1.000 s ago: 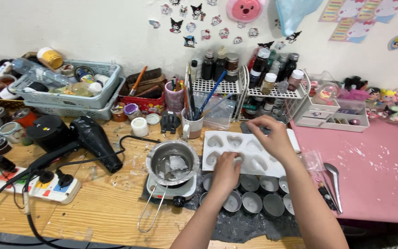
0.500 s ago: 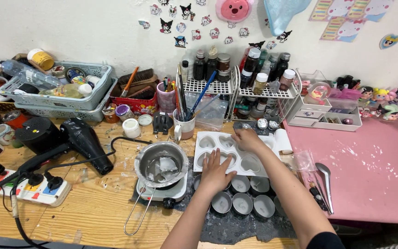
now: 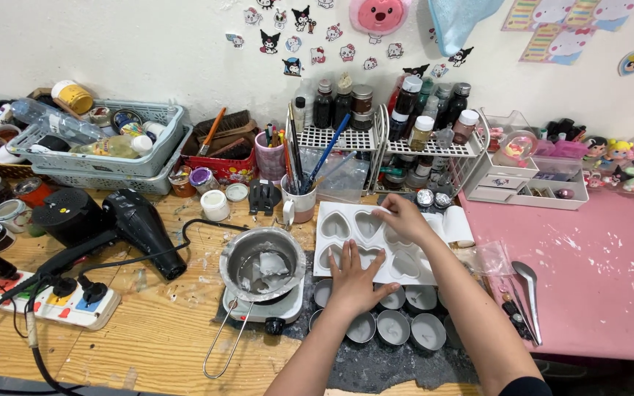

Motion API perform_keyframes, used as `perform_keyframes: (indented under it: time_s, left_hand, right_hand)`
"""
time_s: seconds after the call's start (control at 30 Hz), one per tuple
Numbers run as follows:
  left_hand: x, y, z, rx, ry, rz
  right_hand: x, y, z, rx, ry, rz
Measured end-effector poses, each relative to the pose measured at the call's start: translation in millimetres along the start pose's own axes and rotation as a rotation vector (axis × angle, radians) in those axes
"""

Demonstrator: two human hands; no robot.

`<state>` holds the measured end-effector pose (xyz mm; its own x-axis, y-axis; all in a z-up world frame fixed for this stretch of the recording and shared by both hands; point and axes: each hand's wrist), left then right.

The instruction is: Preparing silicone candle molds by inserting wicks and checking for cleanliness.

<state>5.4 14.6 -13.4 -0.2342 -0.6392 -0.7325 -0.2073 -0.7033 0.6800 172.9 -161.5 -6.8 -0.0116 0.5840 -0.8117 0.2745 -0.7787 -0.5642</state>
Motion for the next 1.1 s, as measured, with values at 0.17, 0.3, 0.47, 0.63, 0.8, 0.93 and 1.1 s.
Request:
perform_keyframes:
  time_s: [0.17,0.3,0.47,0.63,0.8,0.93,1.1]
  left_hand:
    - [-2,3,0,-0.006,-0.018,-0.016]
    - [-1,2,0,-0.008,-0.016,-0.025]
    - [0,1,-1,-0.013,-0.024,-0.034]
    - [-3,2,1,-0.01,-0.013,-0.02]
    - [2,1,-1,-0.022,0.009,-0.015]
    - [3,7,-18,-0.021,0.073,-0.074]
    - [2,13,-47,-0.081,0.039,-0.136]
  right_hand:
    - [3,9,-2,-0.083,-0.005,-0.261]
    - [3,11,-3,-0.052,-0.001,-0.312]
    - [7,20,-6,0.055,-0.068,-0.499]
    - [4,19,-9,0.038,-0.082,-0.359]
    - [-23,-19,7,0.03,-0.066,0.056]
    - [-23,-13,-1,-0.17,-0.087,0.217]
    - [-2,1,-12,-0.226,-0.094,0.342]
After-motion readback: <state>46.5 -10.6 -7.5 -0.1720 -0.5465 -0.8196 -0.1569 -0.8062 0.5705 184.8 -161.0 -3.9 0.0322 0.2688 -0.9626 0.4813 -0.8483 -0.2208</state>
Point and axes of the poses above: each hand's wrist, its own z-axis away from the middle knuckle, its own x-axis out of the palm, y = z × x, and after that the axes turned 15 degrees about z, right-handed
